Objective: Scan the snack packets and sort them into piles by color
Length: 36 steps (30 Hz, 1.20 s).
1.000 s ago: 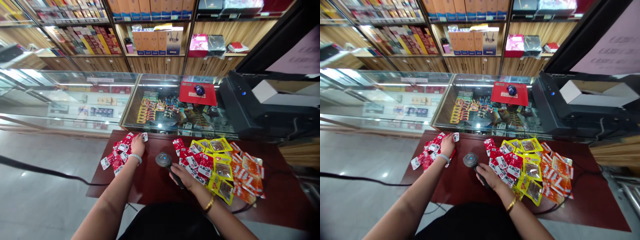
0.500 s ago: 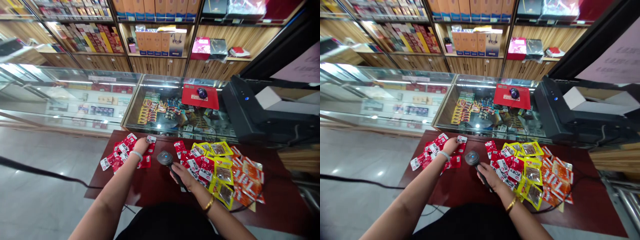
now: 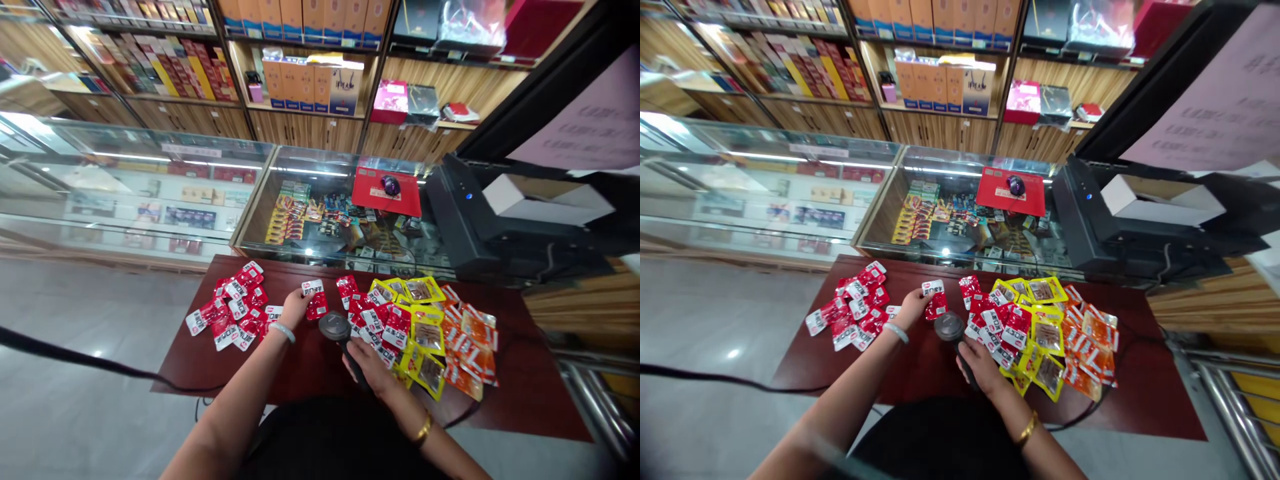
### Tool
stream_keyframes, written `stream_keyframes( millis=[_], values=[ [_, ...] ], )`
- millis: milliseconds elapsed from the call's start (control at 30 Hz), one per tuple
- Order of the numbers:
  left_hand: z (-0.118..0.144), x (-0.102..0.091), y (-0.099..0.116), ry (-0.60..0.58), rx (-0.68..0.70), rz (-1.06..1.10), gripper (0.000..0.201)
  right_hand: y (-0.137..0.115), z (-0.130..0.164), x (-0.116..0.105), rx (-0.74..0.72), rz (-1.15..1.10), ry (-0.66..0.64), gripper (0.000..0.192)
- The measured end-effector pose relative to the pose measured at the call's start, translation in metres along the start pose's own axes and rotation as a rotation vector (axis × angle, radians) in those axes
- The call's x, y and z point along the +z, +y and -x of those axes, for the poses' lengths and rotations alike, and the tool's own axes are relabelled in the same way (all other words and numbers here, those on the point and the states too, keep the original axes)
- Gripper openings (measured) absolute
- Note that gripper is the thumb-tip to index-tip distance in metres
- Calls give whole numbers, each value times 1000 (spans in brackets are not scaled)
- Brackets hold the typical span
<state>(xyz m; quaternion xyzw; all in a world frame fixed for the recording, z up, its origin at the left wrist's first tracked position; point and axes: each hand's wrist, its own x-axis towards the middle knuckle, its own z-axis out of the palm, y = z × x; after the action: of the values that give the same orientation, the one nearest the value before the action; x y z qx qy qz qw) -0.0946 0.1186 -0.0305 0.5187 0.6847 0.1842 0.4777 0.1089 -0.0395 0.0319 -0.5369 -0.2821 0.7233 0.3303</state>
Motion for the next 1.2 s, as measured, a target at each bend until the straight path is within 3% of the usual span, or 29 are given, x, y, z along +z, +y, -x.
stream_keyframes(
  millis=[233, 367, 433, 500, 600, 700, 767, 833, 933, 1100, 1200],
  values=[
    [8, 18, 9, -94, 17, 133, 38, 8, 21, -9, -32, -43, 12, 50],
    [25, 50, 31, -451, 64, 365, 51, 11, 29, -14, 3, -65, 46, 53],
    [33, 59, 39, -568, 125, 393, 55, 15, 30, -15, 29, -55, 59, 51],
    [39, 55, 38, -511, 195, 291, 51, 19, 29, -14, 46, -54, 60, 50],
    [51, 22, 20, -164, 248, -129, 35, 22, 24, -11, 56, -30, 14, 51],
    [70, -22, -11, 265, 134, -597, 40, 19, 18, -3, 39, 23, -54, 51],
    [83, -43, -31, 386, 20, -796, 50, 15, 14, 4, 27, 47, -89, 53],
    [92, -55, -48, 399, -52, -914, 57, 11, 11, 11, 26, 57, -109, 56],
    [99, -57, -60, 349, -63, -978, 55, 9, 7, 19, 31, 60, -132, 57],
    [100, -45, -53, 170, -81, -925, 49, 14, 5, 21, 25, 65, -149, 58],
    [98, -39, -47, 167, -43, -900, 48, 14, 7, 20, 44, 70, -134, 61]
  ],
)
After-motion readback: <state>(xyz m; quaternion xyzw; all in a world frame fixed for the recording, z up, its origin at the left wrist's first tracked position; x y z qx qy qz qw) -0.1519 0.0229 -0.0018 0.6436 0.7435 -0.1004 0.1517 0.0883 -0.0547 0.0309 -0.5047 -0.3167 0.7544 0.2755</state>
